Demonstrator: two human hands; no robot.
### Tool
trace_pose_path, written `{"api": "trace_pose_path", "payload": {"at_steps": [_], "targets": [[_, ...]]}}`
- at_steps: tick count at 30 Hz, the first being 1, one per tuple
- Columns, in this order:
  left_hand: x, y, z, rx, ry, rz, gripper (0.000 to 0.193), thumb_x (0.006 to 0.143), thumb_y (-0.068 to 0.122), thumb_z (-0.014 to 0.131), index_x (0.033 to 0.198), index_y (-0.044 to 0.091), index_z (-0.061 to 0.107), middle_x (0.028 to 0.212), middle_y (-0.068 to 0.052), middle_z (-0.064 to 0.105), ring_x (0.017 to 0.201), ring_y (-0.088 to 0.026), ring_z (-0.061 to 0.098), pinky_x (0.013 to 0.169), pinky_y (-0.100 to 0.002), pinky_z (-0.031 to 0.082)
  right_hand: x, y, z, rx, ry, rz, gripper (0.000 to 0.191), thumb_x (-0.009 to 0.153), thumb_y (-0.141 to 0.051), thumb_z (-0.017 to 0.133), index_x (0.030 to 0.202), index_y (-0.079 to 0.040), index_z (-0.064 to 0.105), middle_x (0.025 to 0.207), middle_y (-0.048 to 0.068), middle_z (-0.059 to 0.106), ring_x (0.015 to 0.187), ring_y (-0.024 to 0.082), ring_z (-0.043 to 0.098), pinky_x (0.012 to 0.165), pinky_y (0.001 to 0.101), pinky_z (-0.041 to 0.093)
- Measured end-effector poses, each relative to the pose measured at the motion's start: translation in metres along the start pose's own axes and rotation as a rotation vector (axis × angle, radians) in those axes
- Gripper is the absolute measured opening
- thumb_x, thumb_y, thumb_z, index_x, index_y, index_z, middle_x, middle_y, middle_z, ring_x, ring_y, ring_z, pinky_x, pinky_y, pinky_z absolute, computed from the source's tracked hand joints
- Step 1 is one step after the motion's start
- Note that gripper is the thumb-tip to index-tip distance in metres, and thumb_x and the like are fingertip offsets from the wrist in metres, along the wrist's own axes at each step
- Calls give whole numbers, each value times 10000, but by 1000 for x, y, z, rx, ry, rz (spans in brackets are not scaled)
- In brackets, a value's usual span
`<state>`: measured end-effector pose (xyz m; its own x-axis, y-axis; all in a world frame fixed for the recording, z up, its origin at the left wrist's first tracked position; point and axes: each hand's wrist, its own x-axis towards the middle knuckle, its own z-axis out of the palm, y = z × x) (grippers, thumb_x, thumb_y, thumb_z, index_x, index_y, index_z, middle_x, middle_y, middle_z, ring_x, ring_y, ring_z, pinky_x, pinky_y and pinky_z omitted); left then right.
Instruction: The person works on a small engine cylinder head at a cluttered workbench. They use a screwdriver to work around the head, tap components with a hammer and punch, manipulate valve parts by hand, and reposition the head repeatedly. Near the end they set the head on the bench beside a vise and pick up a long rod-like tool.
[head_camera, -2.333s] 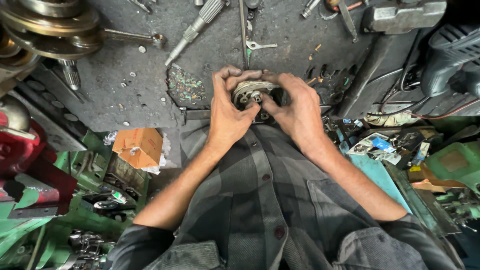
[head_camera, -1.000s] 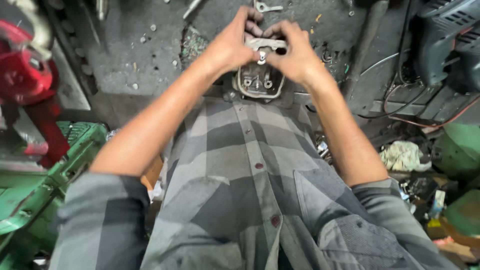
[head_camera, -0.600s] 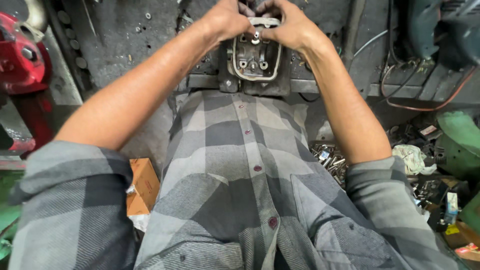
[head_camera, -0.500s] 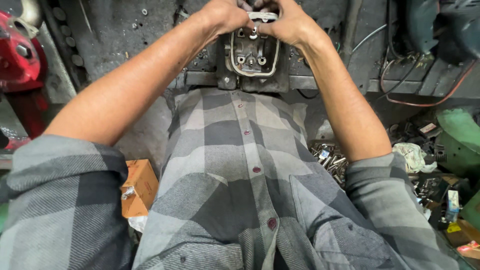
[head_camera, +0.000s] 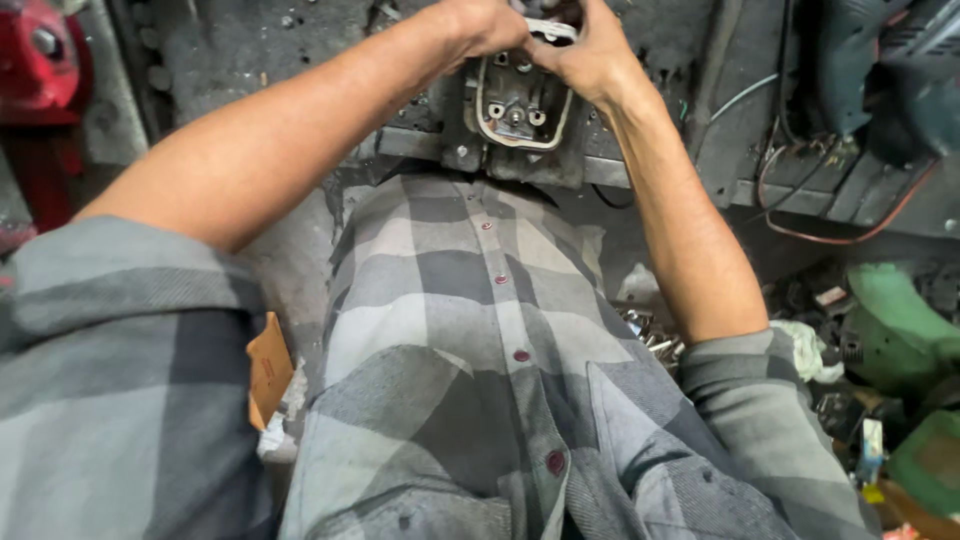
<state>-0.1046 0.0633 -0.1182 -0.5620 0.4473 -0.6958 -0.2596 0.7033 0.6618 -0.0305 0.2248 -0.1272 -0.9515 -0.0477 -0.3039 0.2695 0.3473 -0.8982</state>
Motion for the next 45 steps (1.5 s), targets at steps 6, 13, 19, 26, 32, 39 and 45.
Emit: {"api": "trace_pose_path", "payload": {"at_steps": [6,13,19,26,32,39,45], "targets": [[-2,-30,-15,-42,145,314,441,694,199,875,1097,91,731,1003,-65,764,924,-214,726,807,-346,567,-20,2,-8,147,39,-33,498,901,-2,816,1329,-22,562,1269,103,677,1192,185,655,1045,307,536],[-71,-108,-23,-734,488,586,336,927,-138,498,1192,15,636,1095,-67,720,1005,-166,728,834,-291,630,-94,21,-46,350,403,-120,379,955,159,550,1290,-19,552,1106,106,708,938,161,677,851,303,565],[-118,-135,-10,-737,533,516,246,935,-130,486,1103,6,602,878,-29,630,790,-94,611,712,-250,527,-134,38,-36,599,469,-19,407,863,89,463,1244,8,581,885,74,631,804,136,590,725,273,484],[-111,-122,-11,-814,446,525,299,951,105,547,1223,-7,603,795,-28,596,698,-111,603,677,-260,517,-117,27,-27,475,349,-34,417,790,-3,424,1138,52,648,685,38,521,592,113,475,608,261,411],[-118,-66,-49,-1131,407,722,368,1058,254,488,1368,58,502,706,-10,502,590,-94,518,537,-272,532,-95,-14,-41,550,408,-73,310,963,-68,460,1182,55,643,651,6,460,524,103,425,549,277,390],[-110,-68,-58,-1119,604,782,289,954,-23,478,1231,57,475,850,-79,536,688,-142,535,594,-308,538,-87,-20,-45,547,485,-205,366,897,77,462,1242,-45,469,863,65,515,725,121,482,659,272,407],[-102,-98,-40,-1201,754,722,386,865,-189,451,1151,70,448,933,-104,550,724,-157,524,619,-310,529,-90,-7,-39,725,523,-220,432,837,85,390,1228,-95,422,835,36,395,638,108,358,575,248,325]]}}
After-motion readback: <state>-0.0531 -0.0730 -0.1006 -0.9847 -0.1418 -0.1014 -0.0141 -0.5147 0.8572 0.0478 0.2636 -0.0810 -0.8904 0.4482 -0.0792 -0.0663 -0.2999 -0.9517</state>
